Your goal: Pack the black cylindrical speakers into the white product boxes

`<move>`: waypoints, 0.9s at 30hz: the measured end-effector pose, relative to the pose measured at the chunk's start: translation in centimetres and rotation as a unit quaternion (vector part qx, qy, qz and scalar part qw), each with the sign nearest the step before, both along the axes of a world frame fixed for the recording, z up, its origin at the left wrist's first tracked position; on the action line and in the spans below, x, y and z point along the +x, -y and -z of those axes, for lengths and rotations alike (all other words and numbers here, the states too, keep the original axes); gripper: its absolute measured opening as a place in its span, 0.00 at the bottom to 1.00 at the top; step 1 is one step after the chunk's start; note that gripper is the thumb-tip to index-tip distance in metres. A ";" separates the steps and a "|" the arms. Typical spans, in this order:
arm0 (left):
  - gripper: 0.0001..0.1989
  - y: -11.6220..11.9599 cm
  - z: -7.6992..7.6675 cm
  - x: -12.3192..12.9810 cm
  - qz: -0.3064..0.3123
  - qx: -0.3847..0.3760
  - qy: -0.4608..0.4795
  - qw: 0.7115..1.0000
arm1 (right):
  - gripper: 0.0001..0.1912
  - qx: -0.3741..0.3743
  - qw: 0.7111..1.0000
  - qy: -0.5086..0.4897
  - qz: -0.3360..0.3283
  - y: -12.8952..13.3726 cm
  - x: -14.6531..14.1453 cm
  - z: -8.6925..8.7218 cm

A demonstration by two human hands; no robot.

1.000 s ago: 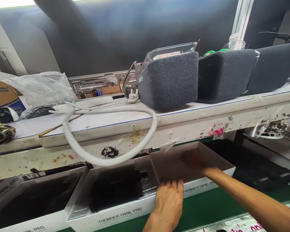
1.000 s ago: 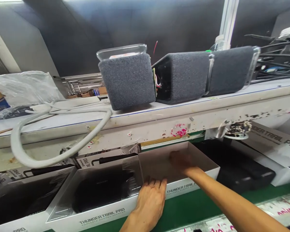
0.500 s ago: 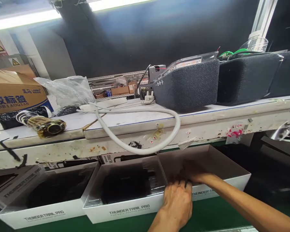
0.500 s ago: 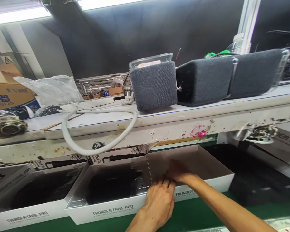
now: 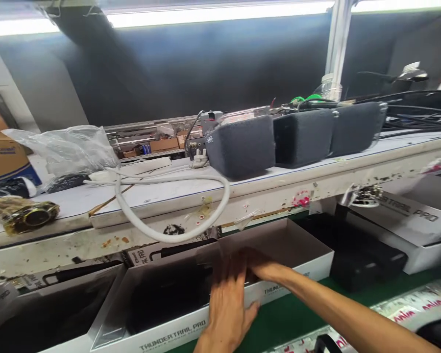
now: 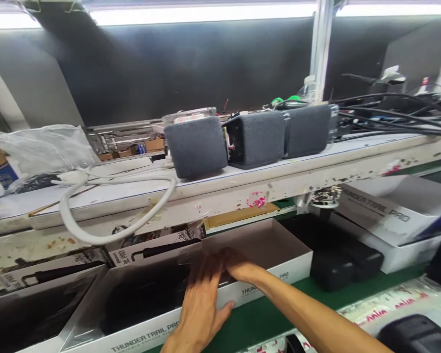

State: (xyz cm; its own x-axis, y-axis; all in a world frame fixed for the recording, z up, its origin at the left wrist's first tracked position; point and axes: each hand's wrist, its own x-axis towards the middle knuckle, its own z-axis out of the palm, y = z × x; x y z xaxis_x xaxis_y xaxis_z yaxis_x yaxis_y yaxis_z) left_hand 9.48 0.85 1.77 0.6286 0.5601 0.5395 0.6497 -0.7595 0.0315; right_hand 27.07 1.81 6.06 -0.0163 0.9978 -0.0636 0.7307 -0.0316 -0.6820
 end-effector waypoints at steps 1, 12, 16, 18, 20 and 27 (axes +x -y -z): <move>0.45 -0.2 0.0 0.0 -0.005 -0.022 -0.040 0.999 | 0.22 -0.004 1.000 0.017 0.000 0.6 0.9 -0.3; 0.31 -0.9 -1.0 3.0 -0.046 0.101 -0.158 0.981 | 0.19 -0.071 0.919 0.387 0.004 8.0 7.5 -2.7; 0.31 -0.7 -0.4 3.8 -0.042 0.102 -0.177 0.978 | 0.20 -0.077 0.915 0.397 0.004 7.8 7.6 -2.6; 0.32 -0.8 -0.2 4.0 -0.048 0.080 -0.182 0.979 | 0.19 -0.081 0.913 0.399 0.006 7.8 7.5 -2.6; 0.32 -0.7 -0.3 4.3 -0.062 0.035 -0.196 0.978 | 0.19 -0.081 0.911 0.405 0.012 8.1 7.3 -2.5; 0.42 0.0 -2.8 4.9 -0.072 -0.124 -0.247 0.958 | 0.19 -0.089 0.904 0.417 0.031 7.6 5.8 -2.1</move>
State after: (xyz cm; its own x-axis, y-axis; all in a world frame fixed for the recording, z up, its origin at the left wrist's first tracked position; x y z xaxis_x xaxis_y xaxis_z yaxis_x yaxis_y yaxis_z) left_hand 14.39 0.85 4.52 0.6791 0.7332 0.0356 0.7298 -0.6692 -0.1399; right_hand 32.91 -5.81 8.14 0.1676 0.9679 -0.1872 0.9814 -0.1459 0.1245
